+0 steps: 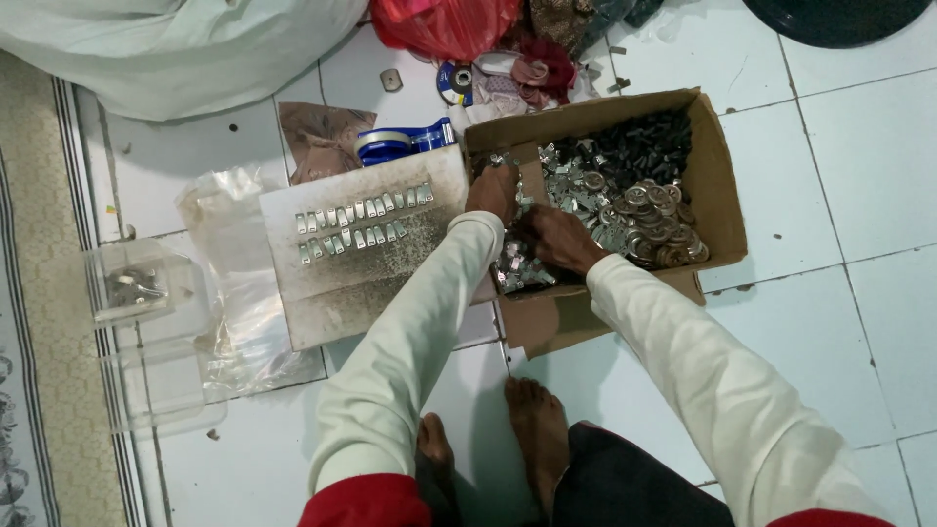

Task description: The person sorts small metal parts from a cardboard box onto a white board, arranging them in neat rows. The person uses both hands to pick up and place the parts.

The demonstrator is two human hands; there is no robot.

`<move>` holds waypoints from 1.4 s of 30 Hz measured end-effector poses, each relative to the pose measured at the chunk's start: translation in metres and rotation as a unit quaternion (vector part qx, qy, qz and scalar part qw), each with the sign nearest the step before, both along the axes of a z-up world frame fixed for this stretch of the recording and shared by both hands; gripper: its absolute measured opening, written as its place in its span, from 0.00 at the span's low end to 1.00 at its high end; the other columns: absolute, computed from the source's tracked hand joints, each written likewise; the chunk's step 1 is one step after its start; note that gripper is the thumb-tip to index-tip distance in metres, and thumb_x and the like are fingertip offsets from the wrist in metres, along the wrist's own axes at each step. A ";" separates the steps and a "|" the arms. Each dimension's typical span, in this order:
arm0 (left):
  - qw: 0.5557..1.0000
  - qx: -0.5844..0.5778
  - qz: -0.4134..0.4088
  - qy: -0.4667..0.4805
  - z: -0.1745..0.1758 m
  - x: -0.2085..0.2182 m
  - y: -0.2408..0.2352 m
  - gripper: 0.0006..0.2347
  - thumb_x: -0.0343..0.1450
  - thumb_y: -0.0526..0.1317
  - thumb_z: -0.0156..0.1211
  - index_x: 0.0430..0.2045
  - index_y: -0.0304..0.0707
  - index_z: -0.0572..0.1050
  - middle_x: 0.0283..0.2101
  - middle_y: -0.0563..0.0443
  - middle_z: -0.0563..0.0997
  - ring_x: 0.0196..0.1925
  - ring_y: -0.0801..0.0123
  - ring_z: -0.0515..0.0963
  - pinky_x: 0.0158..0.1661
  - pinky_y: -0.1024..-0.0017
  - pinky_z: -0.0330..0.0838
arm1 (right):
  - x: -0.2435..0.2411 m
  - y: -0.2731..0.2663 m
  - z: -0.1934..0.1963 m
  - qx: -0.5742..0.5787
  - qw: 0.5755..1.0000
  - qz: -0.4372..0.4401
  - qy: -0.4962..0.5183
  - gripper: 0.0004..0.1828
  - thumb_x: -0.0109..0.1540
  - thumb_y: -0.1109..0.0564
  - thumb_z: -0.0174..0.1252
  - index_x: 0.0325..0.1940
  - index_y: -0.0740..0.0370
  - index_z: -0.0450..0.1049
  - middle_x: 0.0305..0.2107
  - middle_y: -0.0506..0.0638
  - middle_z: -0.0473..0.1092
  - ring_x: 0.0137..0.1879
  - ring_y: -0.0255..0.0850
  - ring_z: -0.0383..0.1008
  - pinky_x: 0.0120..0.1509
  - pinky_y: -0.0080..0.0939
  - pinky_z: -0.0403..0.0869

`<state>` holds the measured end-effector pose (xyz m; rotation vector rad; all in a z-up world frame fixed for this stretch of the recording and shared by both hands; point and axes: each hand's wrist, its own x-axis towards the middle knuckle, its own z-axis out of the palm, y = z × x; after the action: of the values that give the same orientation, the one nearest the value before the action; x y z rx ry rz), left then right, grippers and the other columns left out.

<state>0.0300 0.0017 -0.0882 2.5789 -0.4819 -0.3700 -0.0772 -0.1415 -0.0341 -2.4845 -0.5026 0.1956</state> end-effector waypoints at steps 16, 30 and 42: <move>0.982 -0.138 0.057 0.113 0.009 0.008 0.011 0.09 0.68 0.31 0.64 0.41 0.38 0.82 0.39 0.31 0.85 0.47 0.37 0.85 0.45 0.49 0.82 | -0.004 -0.002 -0.015 0.285 0.943 -0.142 0.099 0.22 0.57 0.64 0.59 0.56 0.61 0.80 0.36 0.64 0.77 0.45 0.52 0.77 0.44 0.58 0.77; 0.985 -0.100 0.056 0.129 0.017 0.009 0.016 0.07 0.69 0.33 0.63 0.38 0.43 0.83 0.37 0.35 0.86 0.46 0.42 0.86 0.45 0.51 0.84 | -0.007 -0.006 -0.059 -0.110 0.990 -0.024 -0.085 0.18 0.69 0.57 0.47 0.60 0.66 0.72 0.44 0.69 0.72 0.41 0.64 0.76 0.34 0.57 0.76; 0.962 -0.190 0.094 0.170 0.004 0.017 0.022 0.10 0.68 0.31 0.63 0.41 0.36 0.83 0.34 0.36 0.86 0.41 0.47 0.87 0.44 0.54 0.83 | -0.004 -0.014 -0.025 -0.116 0.992 0.005 -0.040 0.18 0.66 0.63 0.50 0.60 0.65 0.72 0.39 0.64 0.76 0.40 0.65 0.79 0.31 0.61 0.76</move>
<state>0.0471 0.0234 -0.0845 2.1092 -0.1616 -0.5789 -0.0815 -0.1556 -0.0590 -2.7261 -0.5526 0.1655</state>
